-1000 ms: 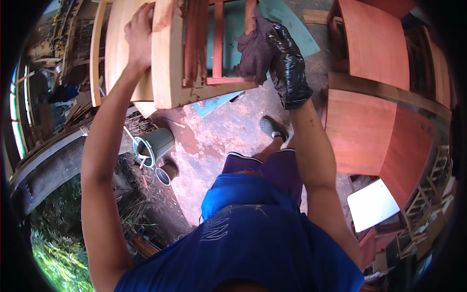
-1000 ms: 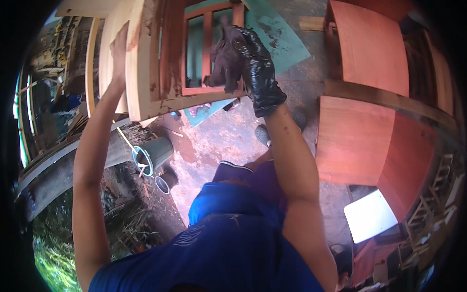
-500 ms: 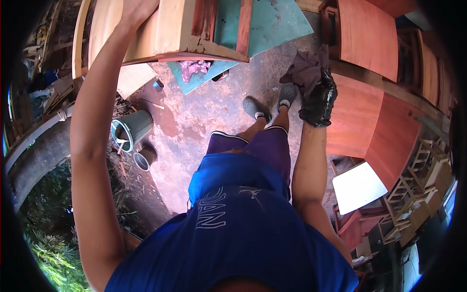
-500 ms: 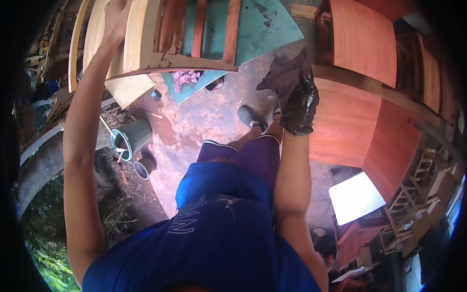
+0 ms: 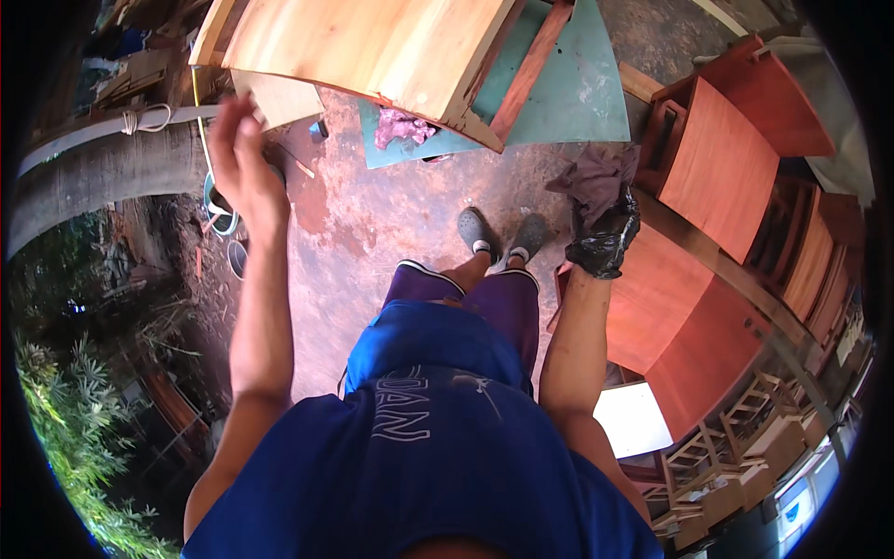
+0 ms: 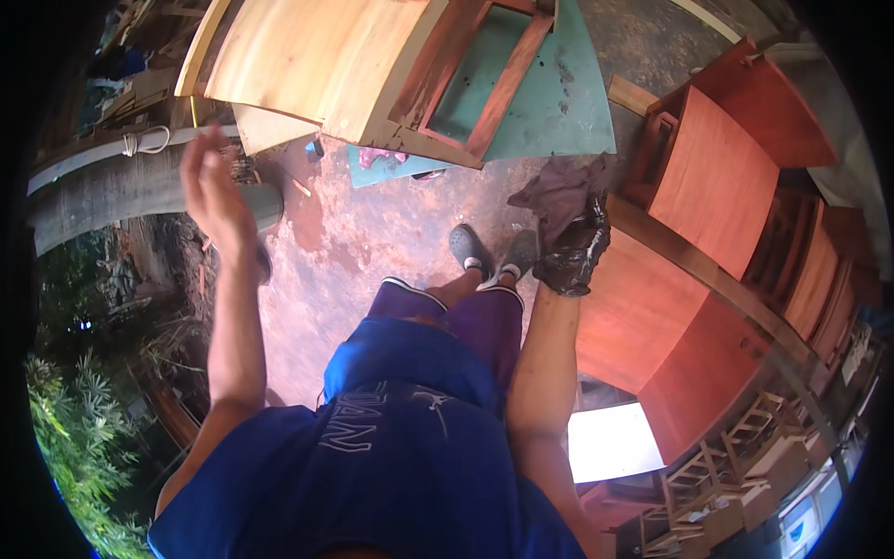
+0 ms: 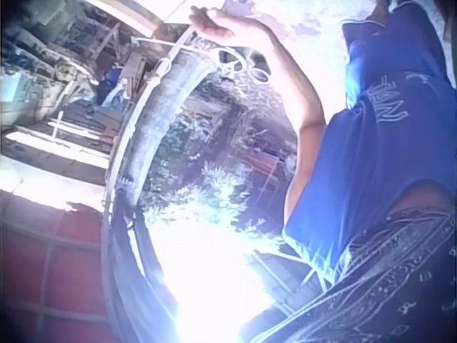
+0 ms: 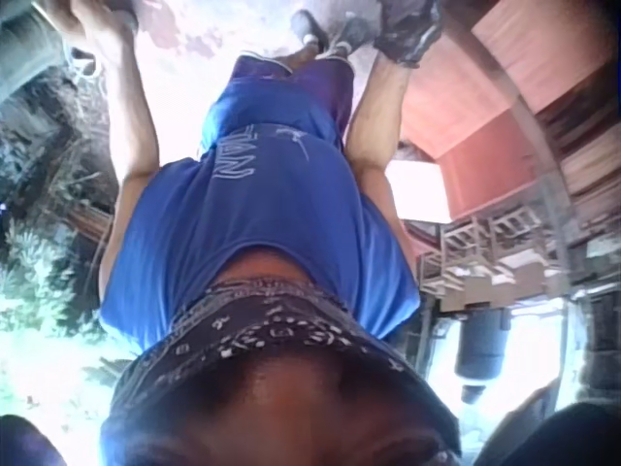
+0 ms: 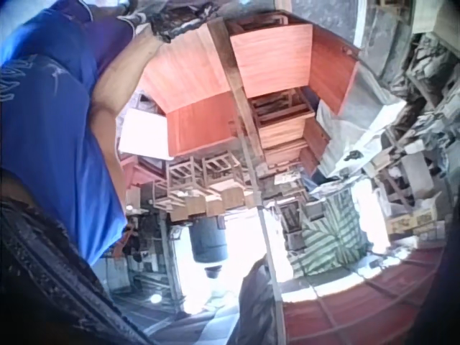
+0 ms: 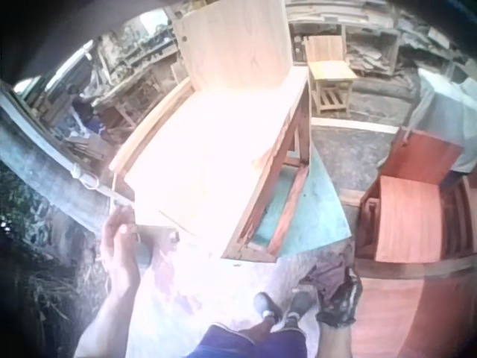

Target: The recorder is applying a dark reddish wood stain to a small wooden table frame and a chair frame using a rag.

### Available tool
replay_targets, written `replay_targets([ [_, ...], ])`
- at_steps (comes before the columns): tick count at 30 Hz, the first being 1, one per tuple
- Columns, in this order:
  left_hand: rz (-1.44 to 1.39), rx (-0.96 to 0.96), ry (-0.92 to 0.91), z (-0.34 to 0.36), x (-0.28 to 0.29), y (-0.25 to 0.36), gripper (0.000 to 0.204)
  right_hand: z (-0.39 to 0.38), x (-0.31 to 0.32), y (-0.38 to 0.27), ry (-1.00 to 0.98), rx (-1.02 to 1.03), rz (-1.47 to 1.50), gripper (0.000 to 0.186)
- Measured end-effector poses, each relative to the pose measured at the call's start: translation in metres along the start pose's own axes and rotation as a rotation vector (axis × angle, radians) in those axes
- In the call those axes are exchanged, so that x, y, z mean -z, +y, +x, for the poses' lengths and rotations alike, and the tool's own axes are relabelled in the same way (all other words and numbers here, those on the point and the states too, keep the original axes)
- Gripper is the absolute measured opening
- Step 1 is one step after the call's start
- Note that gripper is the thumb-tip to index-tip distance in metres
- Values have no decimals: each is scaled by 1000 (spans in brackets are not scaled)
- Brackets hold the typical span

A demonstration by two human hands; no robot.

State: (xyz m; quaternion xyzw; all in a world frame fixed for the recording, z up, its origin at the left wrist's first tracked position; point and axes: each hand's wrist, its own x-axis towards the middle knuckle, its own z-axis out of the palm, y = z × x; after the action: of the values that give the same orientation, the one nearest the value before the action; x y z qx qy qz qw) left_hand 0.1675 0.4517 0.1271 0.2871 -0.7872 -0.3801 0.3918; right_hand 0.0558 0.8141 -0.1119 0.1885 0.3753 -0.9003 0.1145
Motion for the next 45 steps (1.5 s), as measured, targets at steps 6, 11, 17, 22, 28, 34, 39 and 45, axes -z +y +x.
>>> replay_targets([
  [6,-40,561,16,-105,31,-112,57,18,-6,-23,-213,337,-843,38],
  [11,1,720,-57,-114,25,-153,64,34,-4,2,-337,393,-923,40],
  [17,-226,790,-211,-101,-21,-206,68,35,-25,46,-308,172,-376,42],
  [22,-359,738,-306,-80,-99,-284,78,42,-48,75,-330,1087,-1972,44],
  [28,-784,856,-365,-101,-140,-296,95,47,-47,92,-203,965,-2335,44],
  [34,-867,455,-335,-120,-138,-327,91,74,-32,136,-90,1032,-1903,49],
  [39,-1078,336,-340,-120,-140,-332,90,107,-26,163,49,1384,-1817,34],
  [45,-968,276,-385,-125,-133,-333,85,119,-71,174,-77,1653,-1649,28],
])
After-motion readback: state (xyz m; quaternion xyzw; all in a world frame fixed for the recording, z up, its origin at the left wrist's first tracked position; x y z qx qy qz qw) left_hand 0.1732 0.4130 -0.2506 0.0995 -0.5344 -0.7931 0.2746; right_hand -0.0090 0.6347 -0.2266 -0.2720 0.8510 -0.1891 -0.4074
